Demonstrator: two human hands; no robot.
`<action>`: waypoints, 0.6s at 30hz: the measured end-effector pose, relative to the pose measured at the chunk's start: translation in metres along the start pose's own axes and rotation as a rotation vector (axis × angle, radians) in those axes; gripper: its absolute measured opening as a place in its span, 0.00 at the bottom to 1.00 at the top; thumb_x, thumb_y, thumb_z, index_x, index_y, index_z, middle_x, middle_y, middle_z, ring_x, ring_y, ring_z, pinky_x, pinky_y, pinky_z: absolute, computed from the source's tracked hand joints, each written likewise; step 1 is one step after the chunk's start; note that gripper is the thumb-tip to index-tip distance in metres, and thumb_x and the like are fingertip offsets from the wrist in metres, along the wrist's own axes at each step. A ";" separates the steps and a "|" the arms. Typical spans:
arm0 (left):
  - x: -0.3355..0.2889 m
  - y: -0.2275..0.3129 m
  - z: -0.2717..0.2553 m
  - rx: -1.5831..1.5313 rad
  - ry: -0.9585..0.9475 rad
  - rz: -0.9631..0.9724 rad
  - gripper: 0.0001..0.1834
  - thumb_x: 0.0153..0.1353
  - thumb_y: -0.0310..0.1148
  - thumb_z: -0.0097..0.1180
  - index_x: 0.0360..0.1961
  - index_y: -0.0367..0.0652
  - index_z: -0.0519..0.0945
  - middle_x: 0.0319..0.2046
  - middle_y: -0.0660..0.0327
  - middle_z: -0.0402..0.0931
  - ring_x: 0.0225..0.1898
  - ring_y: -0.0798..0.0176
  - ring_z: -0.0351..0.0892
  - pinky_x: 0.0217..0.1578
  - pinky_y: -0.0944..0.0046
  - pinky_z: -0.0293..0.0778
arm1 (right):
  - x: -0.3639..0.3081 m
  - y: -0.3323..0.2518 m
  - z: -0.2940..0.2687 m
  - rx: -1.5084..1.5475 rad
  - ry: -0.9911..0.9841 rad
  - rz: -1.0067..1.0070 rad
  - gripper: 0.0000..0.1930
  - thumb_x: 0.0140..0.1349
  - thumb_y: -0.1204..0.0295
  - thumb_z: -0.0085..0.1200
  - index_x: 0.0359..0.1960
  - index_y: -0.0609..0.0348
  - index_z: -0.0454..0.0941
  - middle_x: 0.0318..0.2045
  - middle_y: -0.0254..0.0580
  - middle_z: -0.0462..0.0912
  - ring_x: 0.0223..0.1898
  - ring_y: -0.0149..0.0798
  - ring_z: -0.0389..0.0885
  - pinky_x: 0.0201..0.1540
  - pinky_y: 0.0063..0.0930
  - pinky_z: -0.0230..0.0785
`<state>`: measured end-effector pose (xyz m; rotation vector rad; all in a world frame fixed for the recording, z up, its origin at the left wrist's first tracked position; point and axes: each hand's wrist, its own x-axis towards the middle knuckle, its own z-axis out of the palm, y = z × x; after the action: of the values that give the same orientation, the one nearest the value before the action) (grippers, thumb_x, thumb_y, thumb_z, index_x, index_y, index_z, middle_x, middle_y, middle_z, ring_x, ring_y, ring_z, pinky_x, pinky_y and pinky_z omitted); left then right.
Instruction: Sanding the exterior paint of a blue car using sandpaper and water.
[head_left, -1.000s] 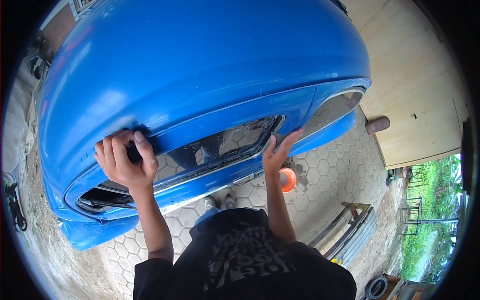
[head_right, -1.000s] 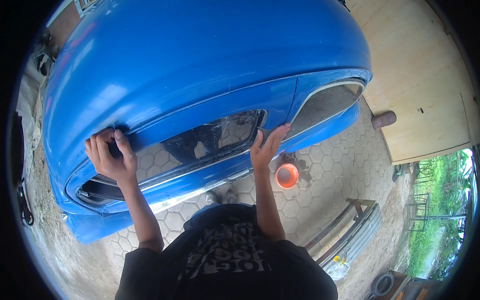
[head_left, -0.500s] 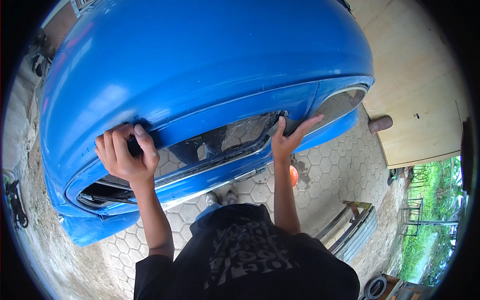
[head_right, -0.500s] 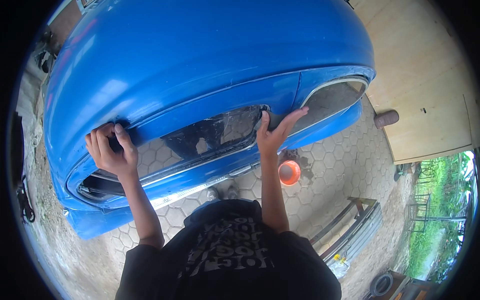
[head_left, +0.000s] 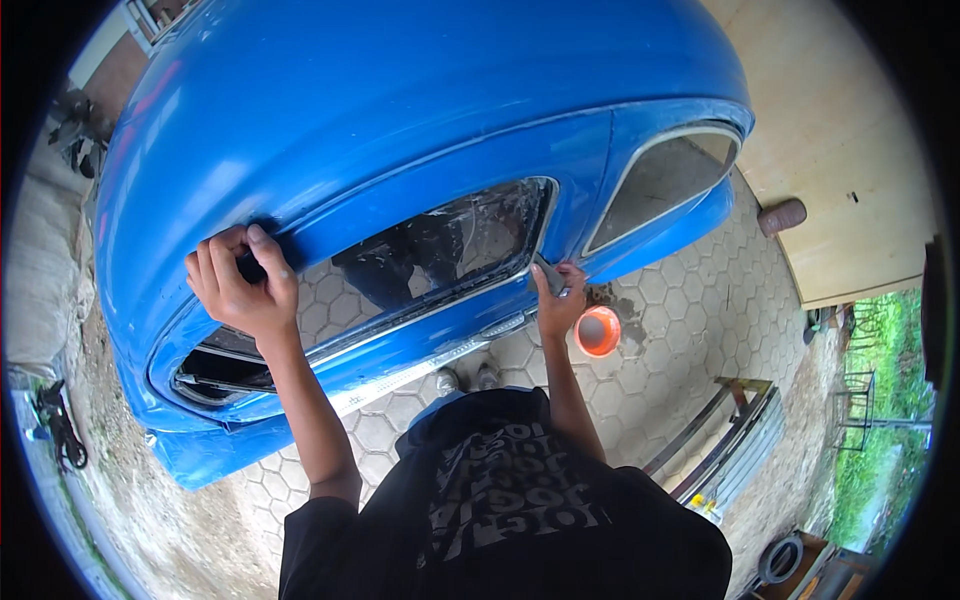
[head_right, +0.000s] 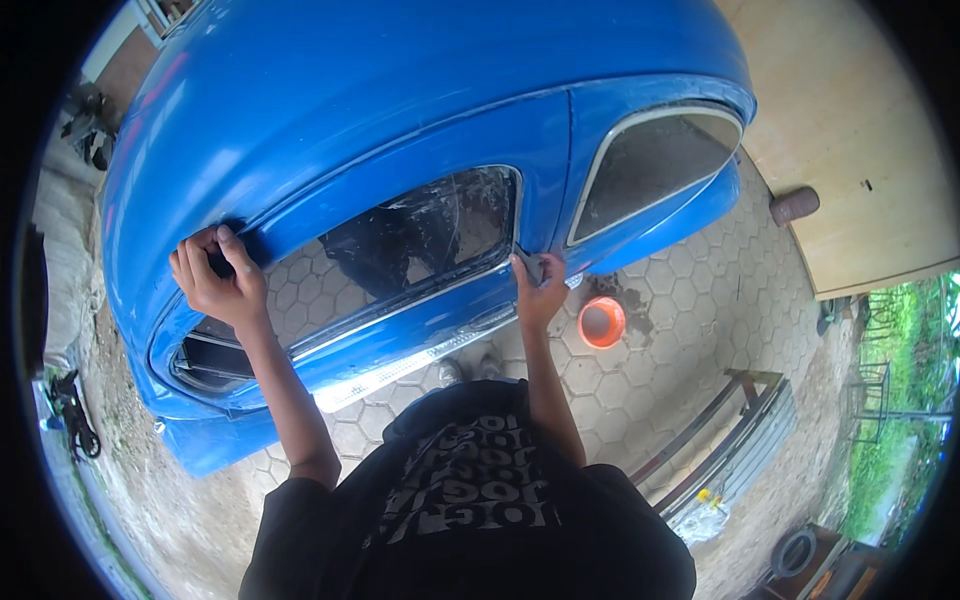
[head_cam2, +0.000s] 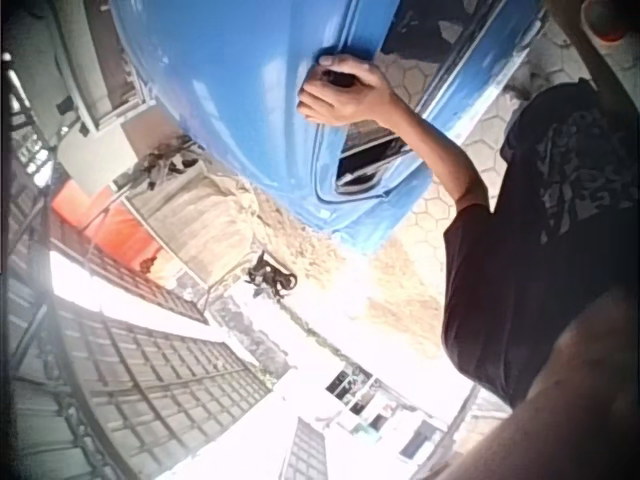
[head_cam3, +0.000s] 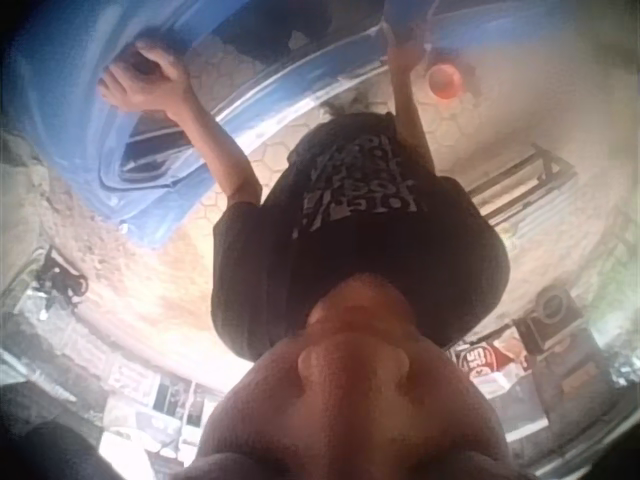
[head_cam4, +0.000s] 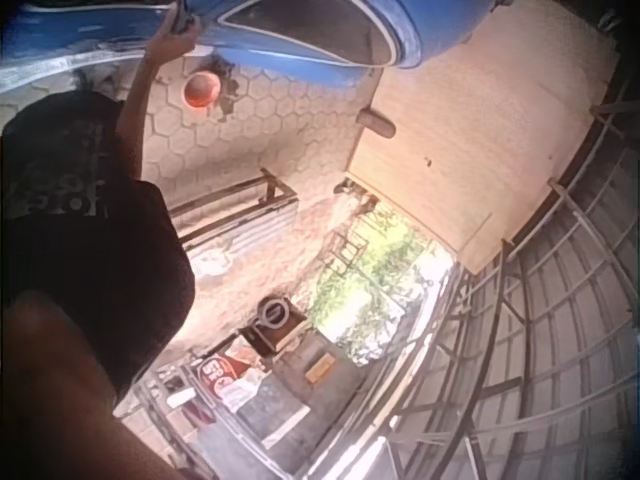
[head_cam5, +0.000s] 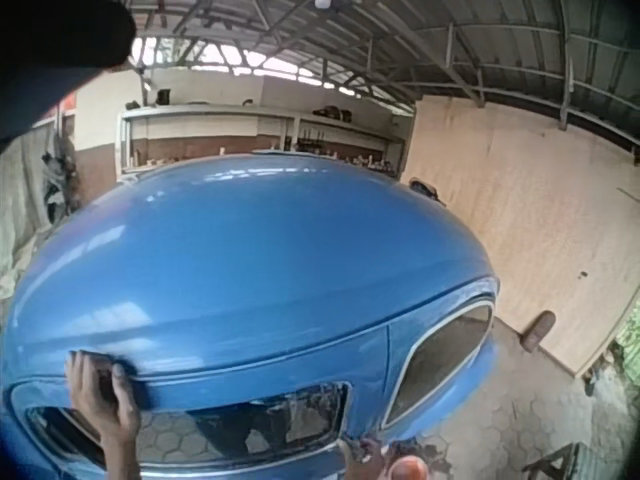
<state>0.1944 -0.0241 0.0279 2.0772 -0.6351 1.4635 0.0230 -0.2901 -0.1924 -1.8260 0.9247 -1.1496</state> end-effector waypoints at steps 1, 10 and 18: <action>0.000 0.000 0.000 0.006 0.008 -0.010 0.07 0.53 0.31 0.54 0.21 0.42 0.73 0.19 0.63 0.67 0.24 0.60 0.64 0.28 0.62 0.58 | -0.003 0.010 -0.003 0.005 0.009 0.009 0.22 0.46 0.64 0.69 0.38 0.63 0.76 0.22 0.39 0.79 0.28 0.35 0.78 0.34 0.28 0.69; 0.000 0.000 0.002 0.020 -0.012 0.014 0.08 0.56 0.31 0.53 0.24 0.39 0.73 0.20 0.61 0.68 0.25 0.58 0.65 0.32 0.60 0.61 | 0.007 0.010 -0.022 -0.142 0.127 -0.162 0.15 0.64 0.72 0.48 0.50 0.65 0.74 0.44 0.47 0.69 0.45 0.43 0.70 0.47 0.32 0.64; 0.003 0.012 -0.008 -0.001 -0.095 -0.092 0.08 0.59 0.32 0.52 0.27 0.38 0.74 0.25 0.59 0.70 0.32 0.56 0.68 0.39 0.58 0.62 | -0.066 0.079 0.041 -0.211 -0.196 -0.185 0.25 0.62 0.76 0.47 0.60 0.69 0.59 0.65 0.69 0.45 0.66 0.64 0.47 0.65 0.42 0.50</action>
<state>0.1818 -0.0285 0.0350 2.1555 -0.5689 1.3201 0.0258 -0.2577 -0.2981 -2.1901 0.8004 -0.9896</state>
